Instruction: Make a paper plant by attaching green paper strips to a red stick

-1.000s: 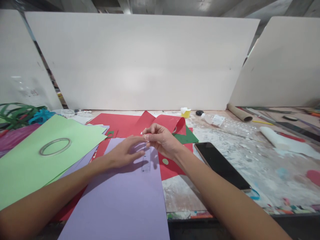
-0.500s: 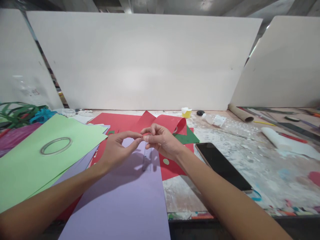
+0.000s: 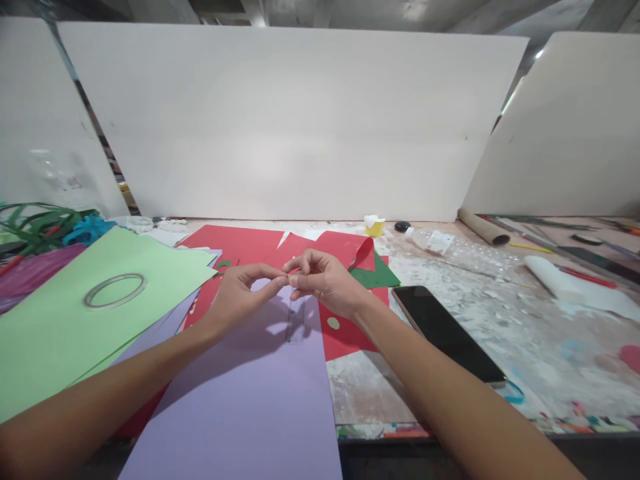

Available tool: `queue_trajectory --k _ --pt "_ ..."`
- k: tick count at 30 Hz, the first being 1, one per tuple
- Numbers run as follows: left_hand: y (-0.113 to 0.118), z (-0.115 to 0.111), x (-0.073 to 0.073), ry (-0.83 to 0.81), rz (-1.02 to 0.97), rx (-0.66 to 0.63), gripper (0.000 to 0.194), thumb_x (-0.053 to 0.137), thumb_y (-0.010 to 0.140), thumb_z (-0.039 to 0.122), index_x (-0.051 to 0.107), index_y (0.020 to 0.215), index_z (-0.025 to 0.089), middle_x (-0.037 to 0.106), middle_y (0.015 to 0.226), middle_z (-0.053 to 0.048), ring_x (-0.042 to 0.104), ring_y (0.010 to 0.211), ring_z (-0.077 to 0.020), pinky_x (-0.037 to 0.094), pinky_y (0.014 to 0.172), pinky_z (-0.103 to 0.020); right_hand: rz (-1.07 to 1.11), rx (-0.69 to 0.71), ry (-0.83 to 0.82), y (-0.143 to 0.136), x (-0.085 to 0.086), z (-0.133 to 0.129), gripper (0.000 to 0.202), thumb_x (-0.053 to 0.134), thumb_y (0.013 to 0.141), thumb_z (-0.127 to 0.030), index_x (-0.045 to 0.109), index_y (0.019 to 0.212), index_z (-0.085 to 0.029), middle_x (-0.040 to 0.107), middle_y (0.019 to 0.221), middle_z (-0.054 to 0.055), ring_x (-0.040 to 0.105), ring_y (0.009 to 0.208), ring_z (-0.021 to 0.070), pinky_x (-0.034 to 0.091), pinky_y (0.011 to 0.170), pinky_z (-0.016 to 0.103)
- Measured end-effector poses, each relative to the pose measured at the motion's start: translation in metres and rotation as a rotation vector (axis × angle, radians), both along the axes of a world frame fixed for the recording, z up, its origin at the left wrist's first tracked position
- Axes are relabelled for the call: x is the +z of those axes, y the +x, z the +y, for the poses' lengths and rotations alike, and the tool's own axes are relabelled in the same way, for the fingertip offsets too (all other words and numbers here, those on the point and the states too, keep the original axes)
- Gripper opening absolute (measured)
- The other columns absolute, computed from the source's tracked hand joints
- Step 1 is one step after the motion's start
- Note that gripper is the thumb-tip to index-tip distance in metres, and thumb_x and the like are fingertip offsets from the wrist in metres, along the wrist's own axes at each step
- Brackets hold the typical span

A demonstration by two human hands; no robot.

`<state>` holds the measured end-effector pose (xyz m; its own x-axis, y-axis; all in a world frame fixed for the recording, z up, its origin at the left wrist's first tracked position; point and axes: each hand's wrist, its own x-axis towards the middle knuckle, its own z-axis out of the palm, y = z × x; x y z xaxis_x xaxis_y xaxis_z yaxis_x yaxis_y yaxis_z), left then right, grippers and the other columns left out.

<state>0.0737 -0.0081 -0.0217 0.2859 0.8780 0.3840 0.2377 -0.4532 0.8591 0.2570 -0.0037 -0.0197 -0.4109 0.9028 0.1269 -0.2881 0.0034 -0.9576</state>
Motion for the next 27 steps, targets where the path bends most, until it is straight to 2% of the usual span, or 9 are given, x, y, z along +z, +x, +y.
queue_trajectory --k 4,9,11,13,16,18,21,24,27 --pt "-0.002 0.008 -0.005 0.017 0.016 0.005 0.021 0.058 0.087 0.037 0.069 0.08 0.021 0.072 0.081 -0.001 0.065 0.081 -0.0175 0.05 0.078 -0.03 -0.115 -0.065 0.084 0.004 -0.004 0.005 0.021 0.076 0.072 -0.019 0.055 0.071 -0.02 0.062 0.085 -0.001 0.061 0.074 0.0123 0.053 0.072 0.03" --pt "-0.009 0.019 -0.017 0.017 0.166 -0.029 0.027 0.041 0.092 0.033 0.06 0.078 0.02 0.066 0.083 -0.001 0.062 0.083 -0.0183 0.047 0.076 -0.031 -0.455 -0.329 0.17 0.017 -0.014 0.019 0.014 0.062 0.073 -0.011 0.059 0.082 -0.021 0.059 0.08 -0.001 0.055 0.066 0.0121 0.047 0.063 0.028" --pt "-0.01 0.02 -0.02 -0.02 0.242 -0.057 0.034 0.035 0.095 0.036 0.06 0.079 0.02 0.065 0.081 -0.001 0.062 0.079 -0.0186 0.047 0.071 -0.032 -0.656 -0.386 0.234 0.022 -0.02 0.024 0.018 0.057 0.074 -0.01 0.061 0.088 -0.021 0.064 0.09 0.004 0.06 0.076 0.0164 0.049 0.067 0.031" --pt "-0.011 0.02 -0.022 -0.014 0.315 -0.084 0.035 0.032 0.096 0.038 0.061 0.084 0.021 0.066 0.083 -0.002 0.063 0.078 -0.0192 0.048 0.071 -0.032 -0.888 -0.43 0.377 0.026 -0.029 0.028 0.023 0.056 0.08 -0.014 0.065 0.099 -0.02 0.066 0.107 0.011 0.061 0.095 0.0226 0.049 0.082 0.037" --pt "-0.012 0.016 -0.025 0.127 0.493 -0.143 0.031 0.042 0.094 0.04 0.06 0.113 0.023 0.065 0.118 -0.006 0.06 0.108 -0.0238 0.047 0.092 -0.038 -1.236 -0.43 0.62 0.029 -0.042 0.032 0.031 0.053 0.089 -0.028 0.066 0.115 -0.017 0.062 0.121 0.016 0.052 0.118 0.0302 0.04 0.1 0.046" --pt "-0.013 0.014 -0.029 0.218 0.705 -0.207 0.051 0.045 0.092 0.048 0.048 0.136 0.024 0.046 0.146 -0.009 0.041 0.135 -0.0289 0.033 0.109 -0.045 -1.386 -0.379 0.698 0.03 -0.048 0.034 0.037 0.047 0.094 -0.035 0.066 0.12 -0.017 0.06 0.124 0.018 0.047 0.123 0.0322 0.036 0.103 0.049" --pt "-0.015 0.013 -0.034 0.243 0.983 -0.297 0.072 0.032 0.093 0.063 0.026 0.152 0.022 0.021 0.16 -0.009 0.015 0.147 -0.0316 0.013 0.118 -0.052 -1.458 -0.36 0.707 0.03 -0.049 0.034 0.041 0.044 0.095 -0.037 0.065 0.123 -0.016 0.057 0.128 0.018 0.046 0.124 0.0318 0.036 0.104 0.048" --pt "-0.018 0.015 -0.034 0.225 1.058 -0.352 0.078 0.022 0.093 0.068 0.017 0.155 0.021 0.013 0.162 -0.008 0.007 0.149 -0.0311 0.008 0.119 -0.052 -1.421 -0.379 0.687 0.028 -0.046 0.033 0.037 0.049 0.093 -0.035 0.067 0.12 -0.016 0.059 0.127 0.017 0.046 0.124 0.0311 0.036 0.104 0.046" --pt "-0.022 0.019 -0.031 0.203 1.058 -0.399 0.083 0.024 0.09 0.073 0.017 0.155 0.022 0.01 0.162 -0.007 0.006 0.149 -0.032 0.008 0.119 -0.052 -1.359 -0.362 0.675 0.027 -0.042 0.031 0.032 0.052 0.091 -0.033 0.069 0.112 -0.016 0.064 0.12 0.015 0.048 0.123 0.0307 0.036 0.104 0.044"
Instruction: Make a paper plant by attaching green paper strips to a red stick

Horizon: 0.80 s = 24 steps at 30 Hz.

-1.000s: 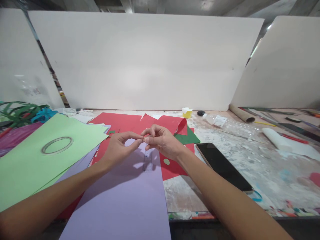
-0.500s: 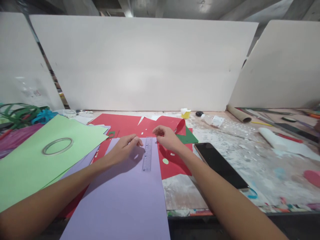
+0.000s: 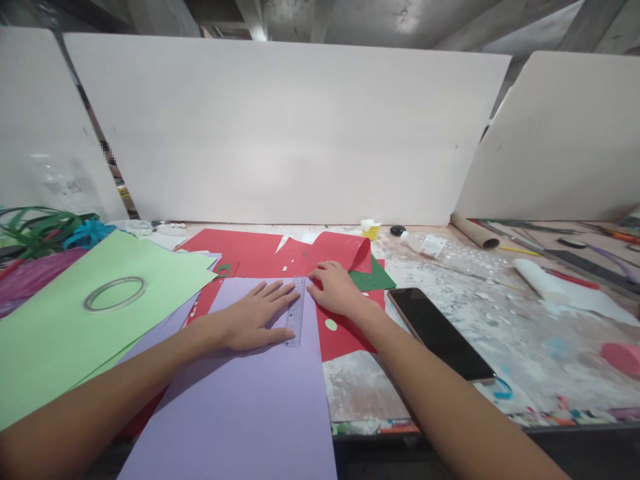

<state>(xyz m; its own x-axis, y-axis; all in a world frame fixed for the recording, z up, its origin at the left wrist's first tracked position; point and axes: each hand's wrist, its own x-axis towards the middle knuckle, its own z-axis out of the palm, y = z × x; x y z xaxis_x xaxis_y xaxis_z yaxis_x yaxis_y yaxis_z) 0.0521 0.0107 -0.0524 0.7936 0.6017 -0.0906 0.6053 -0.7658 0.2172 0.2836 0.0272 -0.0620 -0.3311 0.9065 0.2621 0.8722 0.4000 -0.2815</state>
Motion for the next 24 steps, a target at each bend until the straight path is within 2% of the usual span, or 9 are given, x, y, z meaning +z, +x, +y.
queue_trajectory --k 6,11,18,24 --pt "-0.005 0.003 0.006 -0.089 -0.011 -0.026 0.087 0.033 0.085 0.077 0.015 0.155 0.028 0.006 0.162 -0.004 0.002 0.148 -0.0335 0.008 0.118 -0.055 0.004 -0.026 -0.003 0.001 0.004 -0.002 0.032 0.055 0.088 -0.035 0.071 0.111 -0.018 0.065 0.117 0.014 0.049 0.12 0.0325 0.037 0.102 0.046" --pt "-0.007 0.003 0.012 -0.138 -0.005 -0.023 0.093 0.042 0.079 0.079 0.017 0.154 0.03 0.008 0.162 -0.001 0.002 0.148 -0.0364 0.013 0.117 -0.057 -0.001 -0.017 -0.013 0.001 0.008 -0.003 0.026 0.058 0.086 -0.035 0.074 0.098 -0.019 0.069 0.109 0.013 0.052 0.116 0.0326 0.04 0.099 0.044" --pt "-0.009 0.001 0.019 -0.161 -0.008 -0.009 0.094 0.051 0.074 0.078 0.025 0.152 0.034 0.014 0.162 0.003 0.008 0.148 -0.0367 0.025 0.114 -0.056 0.012 -0.037 -0.031 0.004 0.007 -0.001 0.033 0.057 0.087 -0.036 0.072 0.108 -0.016 0.069 0.116 0.013 0.053 0.118 0.0335 0.038 0.1 0.045" --pt "-0.007 0.001 0.014 -0.105 -0.086 -0.022 0.095 0.054 0.072 0.079 0.032 0.15 0.03 0.026 0.159 -0.004 0.019 0.145 -0.0358 0.025 0.113 -0.053 0.066 0.02 -0.023 0.001 0.011 -0.002 0.024 0.055 0.087 -0.028 0.075 0.096 -0.019 0.073 0.104 0.01 0.062 0.106 0.0293 0.044 0.094 0.039"
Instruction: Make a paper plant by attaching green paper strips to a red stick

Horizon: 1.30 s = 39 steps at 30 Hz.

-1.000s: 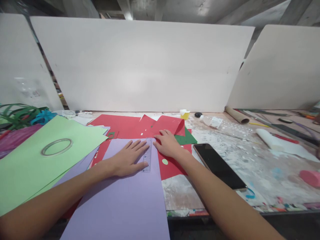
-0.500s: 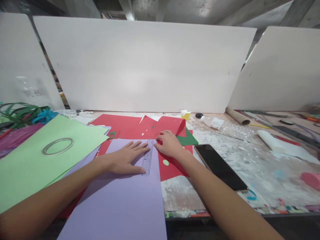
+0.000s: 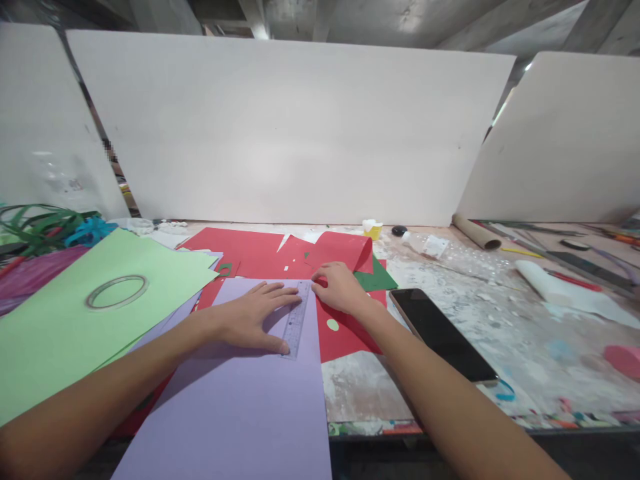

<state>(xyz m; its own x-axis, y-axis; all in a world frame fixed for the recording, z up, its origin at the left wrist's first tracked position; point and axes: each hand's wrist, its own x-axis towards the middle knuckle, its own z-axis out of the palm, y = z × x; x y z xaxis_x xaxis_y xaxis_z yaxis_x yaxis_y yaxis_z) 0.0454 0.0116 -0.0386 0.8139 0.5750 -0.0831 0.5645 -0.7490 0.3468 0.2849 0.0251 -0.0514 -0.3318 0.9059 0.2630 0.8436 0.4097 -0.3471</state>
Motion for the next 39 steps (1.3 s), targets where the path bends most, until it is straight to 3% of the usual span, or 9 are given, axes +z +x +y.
queue_trajectory --k 4,9,11,15,18,24,39 --pt "0.006 -0.004 -0.005 0.1 -0.047 0.018 0.09 0.051 0.074 0.08 0.038 0.147 0.029 0.034 0.155 -0.006 0.026 0.141 -0.0359 0.026 0.112 -0.052 0.045 0.001 -0.021 0.002 -0.002 0.001 0.024 0.055 0.086 -0.026 0.075 0.098 -0.019 0.073 0.105 0.011 0.064 0.102 0.0287 0.045 0.091 0.039" --pt "0.012 -0.008 -0.012 0.168 -0.025 0.024 0.088 0.038 0.08 0.081 0.034 0.149 0.025 0.029 0.157 -0.01 0.023 0.143 -0.0368 0.019 0.113 -0.055 0.156 -0.048 -0.065 0.002 -0.005 0.004 0.025 0.059 0.083 -0.024 0.072 0.103 -0.018 0.069 0.115 0.013 0.059 0.112 0.0321 0.042 0.098 0.045" --pt "0.012 -0.008 -0.013 0.179 -0.009 0.027 0.089 0.035 0.081 0.081 0.031 0.15 0.025 0.027 0.158 -0.01 0.021 0.143 -0.0373 0.016 0.114 -0.057 0.363 -0.094 -0.151 0.002 -0.003 0.005 0.025 0.058 0.083 -0.022 0.07 0.105 -0.021 0.067 0.119 0.011 0.059 0.113 0.0295 0.042 0.1 0.045" --pt "0.013 -0.007 -0.016 0.194 0.003 0.025 0.089 0.033 0.081 0.081 0.031 0.15 0.024 0.027 0.158 -0.011 0.021 0.144 -0.0372 0.015 0.114 -0.057 1.0 -0.198 -0.399 0.002 0.011 0.005 0.022 0.058 0.085 -0.026 0.064 0.106 -0.025 0.06 0.127 0.009 0.06 0.112 0.0245 0.05 0.096 0.045" --pt "0.013 -0.007 -0.017 0.197 0.006 0.029 0.09 0.032 0.081 0.082 0.03 0.15 0.024 0.027 0.158 -0.011 0.02 0.144 -0.0371 0.015 0.114 -0.058 1.235 -0.198 -0.585 0.003 0.023 0.002 0.018 0.061 0.085 -0.03 0.063 0.102 -0.025 0.057 0.127 0.011 0.056 0.116 0.0263 0.056 0.089 0.045" --pt "0.014 -0.009 -0.018 0.202 0.009 0.052 0.089 0.031 0.082 0.081 0.029 0.151 0.024 0.026 0.158 -0.01 0.019 0.145 -0.0363 0.015 0.114 -0.057 1.303 -0.202 -0.779 0.007 0.031 -0.003 0.019 0.062 0.086 -0.032 0.062 0.103 -0.023 0.057 0.122 0.014 0.055 0.117 0.0277 0.059 0.084 0.048" --pt "0.015 -0.011 -0.016 0.202 0.014 0.062 0.089 0.031 0.082 0.081 0.03 0.151 0.024 0.028 0.158 -0.01 0.02 0.144 -0.0365 0.016 0.113 -0.058 1.385 -0.203 -0.856 0.008 0.033 -0.003 0.019 0.062 0.087 -0.029 0.063 0.105 -0.022 0.056 0.122 0.014 0.055 0.117 0.0281 0.057 0.088 0.049"
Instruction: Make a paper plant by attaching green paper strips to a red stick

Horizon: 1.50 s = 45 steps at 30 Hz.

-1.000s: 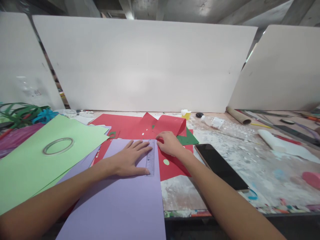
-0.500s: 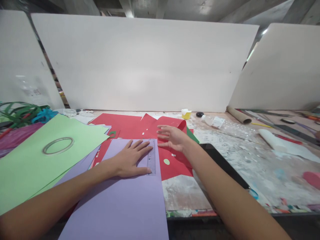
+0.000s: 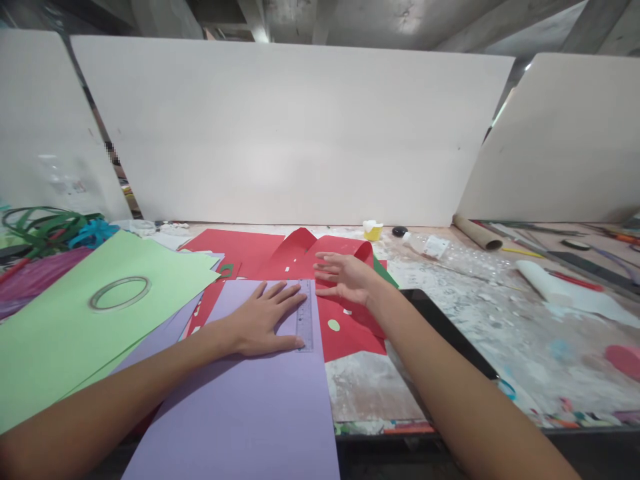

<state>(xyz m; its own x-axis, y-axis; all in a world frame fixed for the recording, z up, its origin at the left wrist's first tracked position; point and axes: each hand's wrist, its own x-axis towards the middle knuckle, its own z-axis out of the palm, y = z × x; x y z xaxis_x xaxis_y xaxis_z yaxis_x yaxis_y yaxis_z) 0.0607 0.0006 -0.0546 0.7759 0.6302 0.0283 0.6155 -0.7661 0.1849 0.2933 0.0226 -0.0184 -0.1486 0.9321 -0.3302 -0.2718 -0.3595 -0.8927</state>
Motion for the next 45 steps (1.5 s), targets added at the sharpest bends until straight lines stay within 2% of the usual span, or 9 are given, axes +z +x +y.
queue_trajectory --k 12,27,45 --pt "0.0002 0.0007 0.0 0.006 0.031 0.005 0.092 0.027 0.082 0.083 0.027 0.152 0.024 0.025 0.159 -0.009 0.018 0.145 -0.0353 0.015 0.115 -0.057 0.002 -0.006 -0.003 0.0024 0.0011 0.0005 0.016 0.06 0.089 -0.026 0.063 0.104 -0.02 0.057 0.119 0.013 0.055 0.116 0.0281 0.052 0.094 0.056" --pt "0.0003 0.0012 0.0006 0.005 0.04 0.001 0.092 0.025 0.081 0.083 0.026 0.152 0.024 0.025 0.159 -0.009 0.018 0.145 -0.0349 0.015 0.115 -0.057 0.002 0.007 0.008 0.0009 -0.0009 0.001 0.018 0.059 0.09 -0.025 0.063 0.106 -0.019 0.055 0.127 0.016 0.052 0.122 0.0284 0.05 0.098 0.056" --pt "0.0005 0.0011 0.0015 0.0 0.042 0.0 0.093 0.024 0.081 0.084 0.025 0.153 0.024 0.024 0.159 -0.008 0.017 0.146 -0.0356 0.015 0.115 -0.058 0.055 -0.024 -0.016 0.0024 -0.007 0.004 0.022 0.063 0.087 -0.023 0.061 0.108 -0.018 0.058 0.114 0.014 0.058 0.111 0.0261 0.05 0.098 0.054"
